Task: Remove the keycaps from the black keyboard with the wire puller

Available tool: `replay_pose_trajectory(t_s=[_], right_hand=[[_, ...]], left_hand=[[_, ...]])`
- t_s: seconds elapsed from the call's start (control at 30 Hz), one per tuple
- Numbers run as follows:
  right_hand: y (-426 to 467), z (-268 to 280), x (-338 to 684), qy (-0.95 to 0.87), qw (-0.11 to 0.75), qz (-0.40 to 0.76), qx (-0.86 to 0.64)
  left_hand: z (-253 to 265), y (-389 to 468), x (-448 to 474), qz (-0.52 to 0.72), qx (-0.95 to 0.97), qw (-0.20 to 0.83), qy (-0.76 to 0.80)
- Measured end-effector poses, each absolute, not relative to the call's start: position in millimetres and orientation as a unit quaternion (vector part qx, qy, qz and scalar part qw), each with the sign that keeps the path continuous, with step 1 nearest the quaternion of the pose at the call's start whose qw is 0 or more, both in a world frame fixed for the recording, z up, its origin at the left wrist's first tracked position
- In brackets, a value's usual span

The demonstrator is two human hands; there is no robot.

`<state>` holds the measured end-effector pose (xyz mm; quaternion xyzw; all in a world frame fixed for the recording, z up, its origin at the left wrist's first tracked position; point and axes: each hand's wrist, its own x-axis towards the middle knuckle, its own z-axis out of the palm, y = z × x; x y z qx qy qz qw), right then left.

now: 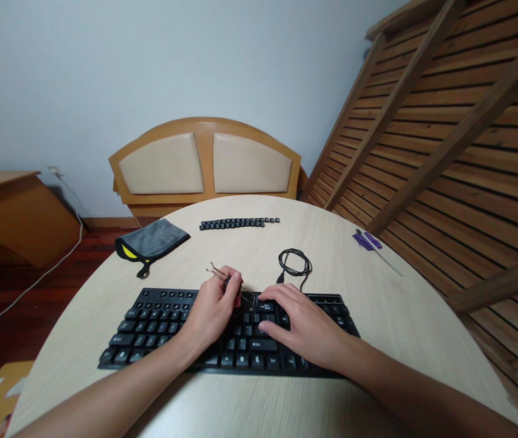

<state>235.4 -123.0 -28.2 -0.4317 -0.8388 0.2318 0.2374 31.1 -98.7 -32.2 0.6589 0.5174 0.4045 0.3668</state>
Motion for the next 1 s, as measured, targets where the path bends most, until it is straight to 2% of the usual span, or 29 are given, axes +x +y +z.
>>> replay_pose_trajectory(t_s=[0.6, 0.83, 1.0], right_hand=[[-122.3, -31.2, 235.1, -0.845, 0.259, 0.211, -0.417], [-122.2, -32.2, 235.4, -0.844, 0.253, 0.214, -0.421], [-119.8, -34.4, 235.7, -0.833, 0.258, 0.225, -0.435]], left_hand=[[-36.9, -96.4, 29.4, 0.369, 0.668, 0.408, 0.501], [-28.1, -105.4, 33.8, 0.314, 0.739, 0.314, 0.507], [-26.3, -107.2, 33.1, 0.319, 0.742, 0.339, 0.483]])
